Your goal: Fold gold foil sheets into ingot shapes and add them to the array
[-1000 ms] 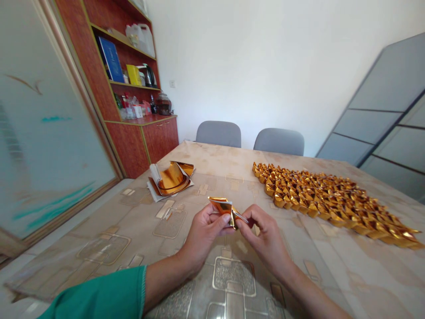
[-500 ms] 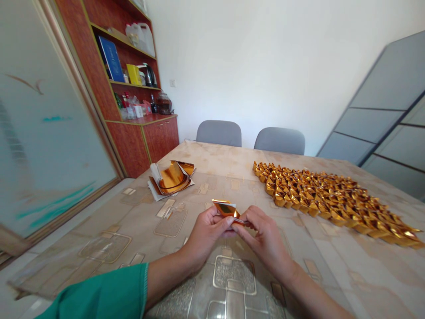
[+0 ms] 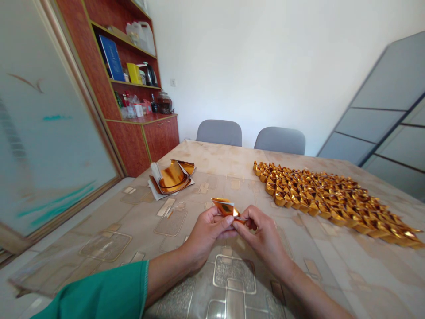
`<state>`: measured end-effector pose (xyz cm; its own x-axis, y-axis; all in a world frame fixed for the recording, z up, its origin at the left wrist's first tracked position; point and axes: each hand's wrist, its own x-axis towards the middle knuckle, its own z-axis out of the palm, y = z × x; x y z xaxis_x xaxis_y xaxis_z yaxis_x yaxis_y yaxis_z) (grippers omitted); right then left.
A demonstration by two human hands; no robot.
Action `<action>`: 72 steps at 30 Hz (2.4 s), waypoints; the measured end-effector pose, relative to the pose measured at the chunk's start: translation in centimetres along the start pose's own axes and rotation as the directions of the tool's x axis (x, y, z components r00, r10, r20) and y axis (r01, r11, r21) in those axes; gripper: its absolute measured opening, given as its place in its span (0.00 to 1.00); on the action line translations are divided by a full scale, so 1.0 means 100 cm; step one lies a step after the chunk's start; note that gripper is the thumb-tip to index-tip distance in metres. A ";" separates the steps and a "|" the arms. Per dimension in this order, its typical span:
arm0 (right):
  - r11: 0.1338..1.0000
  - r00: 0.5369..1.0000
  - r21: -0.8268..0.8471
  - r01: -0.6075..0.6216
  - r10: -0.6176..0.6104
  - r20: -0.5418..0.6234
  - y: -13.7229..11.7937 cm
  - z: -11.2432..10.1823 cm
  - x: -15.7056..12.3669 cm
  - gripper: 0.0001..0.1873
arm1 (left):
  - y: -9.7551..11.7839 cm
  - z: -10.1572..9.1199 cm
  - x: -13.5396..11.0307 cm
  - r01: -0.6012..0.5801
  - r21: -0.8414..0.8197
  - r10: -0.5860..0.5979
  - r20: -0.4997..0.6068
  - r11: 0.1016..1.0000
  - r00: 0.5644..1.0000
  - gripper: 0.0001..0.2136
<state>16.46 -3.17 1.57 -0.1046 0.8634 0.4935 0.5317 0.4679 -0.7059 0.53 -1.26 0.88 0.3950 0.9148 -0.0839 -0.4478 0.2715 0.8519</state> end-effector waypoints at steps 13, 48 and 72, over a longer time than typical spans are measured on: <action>0.999 0.997 0.008 -0.050 0.050 0.055 0.004 0.000 0.000 0.06 | 0.001 0.000 0.000 0.048 -0.061 -0.047 0.007 0.997 0.999 0.19; 0.982 0.991 0.134 -0.130 0.123 0.057 -0.004 0.006 -0.003 0.18 | -0.010 -0.003 0.008 -0.093 -0.148 0.092 -0.020 0.985 0.996 0.13; 0.988 0.995 0.113 -0.102 0.102 0.003 -0.008 0.001 -0.004 0.15 | -0.007 0.000 0.007 -0.157 -0.066 0.154 -0.053 0.985 0.987 0.12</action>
<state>15.95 -3.90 1.91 -0.0526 0.9073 0.4172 0.4413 0.3959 -0.8053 1.11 -0.81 0.26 0.2786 0.9602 0.0211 -0.5562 0.1434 0.8186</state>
